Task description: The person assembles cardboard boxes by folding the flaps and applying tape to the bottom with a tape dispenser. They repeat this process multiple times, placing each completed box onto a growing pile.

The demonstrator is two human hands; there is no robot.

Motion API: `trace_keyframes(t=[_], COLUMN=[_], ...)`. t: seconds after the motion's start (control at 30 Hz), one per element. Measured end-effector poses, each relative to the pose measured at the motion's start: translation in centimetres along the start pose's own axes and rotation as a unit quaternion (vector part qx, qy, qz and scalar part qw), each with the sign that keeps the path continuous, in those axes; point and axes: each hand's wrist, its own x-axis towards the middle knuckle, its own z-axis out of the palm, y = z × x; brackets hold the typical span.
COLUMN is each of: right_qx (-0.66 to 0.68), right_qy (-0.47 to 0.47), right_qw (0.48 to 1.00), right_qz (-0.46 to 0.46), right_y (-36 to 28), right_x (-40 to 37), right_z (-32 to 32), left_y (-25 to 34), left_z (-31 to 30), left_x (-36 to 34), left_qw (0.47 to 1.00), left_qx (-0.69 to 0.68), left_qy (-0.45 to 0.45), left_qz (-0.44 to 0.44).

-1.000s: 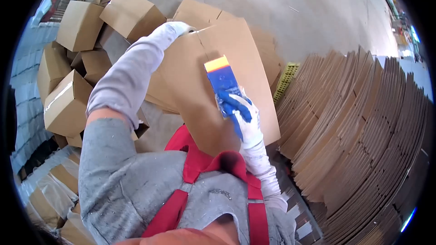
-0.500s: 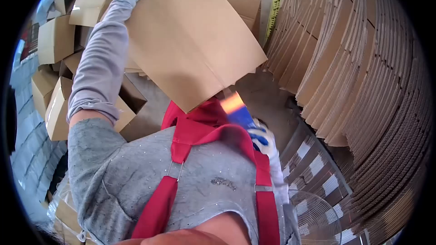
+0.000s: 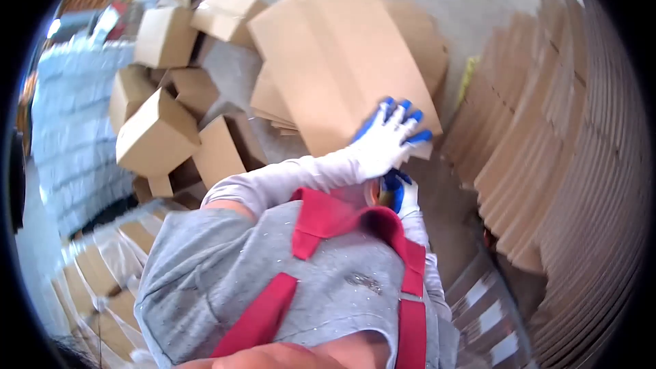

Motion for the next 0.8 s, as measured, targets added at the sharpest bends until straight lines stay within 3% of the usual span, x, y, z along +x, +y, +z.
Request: trace_keyframes(t=[0.03, 0.07, 0.13, 0.2, 0.23, 0.27, 0.3, 0.33, 0.37, 0.4, 0.43, 0.5, 0.53, 0.57, 0.6, 0.63, 0.67, 0.7, 0.73, 0.77, 0.8], right_qx=[0.104, 0.207, 0.140, -0.012, -0.040, -0.094, -0.161, -0.225, -0.170, -0.112, -0.086, -0.088, -0.121, -0.197, -0.108, 0.063, 0.233, 0.195, 0.154, 0.145, 0.191], right_qy=[0.004, 0.007, -0.012, -0.072, -0.099, -0.174, -0.149, -0.121, -0.070, -0.019, -0.062, -0.134, -0.161, -0.193, -0.215, -0.254, -0.282, -0.261, -0.232, -0.207, -0.153], right_qw=[0.987, 0.950, 0.966, 0.988, 0.985, 0.965, 0.963, 0.957, 0.972, 0.982, 0.991, 0.986, 0.978, 0.961, 0.965, 0.952, 0.908, 0.925, 0.945, 0.962, 0.968], right_qz=[0.120, 0.235, 0.215, 0.137, 0.132, 0.171, 0.153, 0.135, 0.146, 0.150, 0.086, 0.040, 0.061, 0.017, -0.103, -0.159, -0.204, -0.196, -0.173, -0.102, -0.048], right_y=[2.9, 5.1, 1.6, -2.0, -1.6, -1.3, 2.8, 7.6, 8.0, 8.4, 7.2, -3.7, -10.1, -12.4, -15.6, -18.5, -20.4, -19.0, -16.3, -13.6, -9.1], right_x=[0.3, 1.2, 0.8, 1.7, 2.5, 4.5, 6.2, 7.4, 9.2, 11.0, 13.2, 15.9, 16.6, 18.6, 19.5, 19.8, 19.7, 19.9, 19.6, 19.2, 18.2], right_z=[1.5, 2.9, -0.2, -4.5, -4.7, -5.0, -3.3, -0.9, -0.4, 0.0, 0.8, 0.5, 0.7, 3.1, 4.1, 3.8, 2.9, 4.0, 5.5, 6.1, 6.9], left_y=[-0.3, -1.5, -7.2, -14.1, -18.7, -22.4, -26.9, -27.9, -28.4, -29.8, -30.1, -29.4, -30.9, -31.5, -31.3, -30.7, -29.3, -29.5, -31.2, -32.7, -34.6], left_z=[-2.3, -1.7, -4.3, -10.9, -12.3, -13.1, -10.7, -11.2, -12.1, -12.9, -15.1, -23.6, -27.0, -30.4, -33.7, -36.0, -38.0, -38.4, -35.8, -31.7, -26.1], left_x=[0.4, 0.0, 0.4, 1.8, 2.1, 2.0, 0.9, 0.1, -0.7, -2.8, -5.4, -11.5, -15.3, -18.6, -20.3, -21.4, -20.0, -18.8, -17.2, -14.6, -12.9], left_qw=[0.998, 0.995, 0.931, 0.984, 0.964, 0.926, 0.892, 0.884, 0.868, 0.865, 0.850, 0.813, 0.800, 0.742, 0.665, 0.596, 0.624, 0.653, 0.677, 0.781, 0.844], left_qx=[-0.055, -0.101, -0.364, -0.042, -0.038, 0.071, 0.117, 0.054, -0.008, -0.069, -0.067, -0.012, 0.062, 0.182, 0.341, 0.509, 0.552, 0.570, 0.543, 0.323, 0.171], left_qy=[-0.026, 0.012, 0.021, 0.152, 0.197, 0.169, 0.089, 0.026, -0.032, -0.038, -0.012, 0.000, 0.027, 0.094, 0.220, 0.261, 0.319, 0.370, 0.368, 0.418, 0.392], left_qz=[-0.004, 0.003, -0.001, -0.083, -0.173, -0.331, -0.428, -0.464, -0.495, -0.496, -0.522, -0.582, -0.596, -0.638, -0.626, -0.563, -0.452, -0.334, -0.334, -0.334, -0.324])
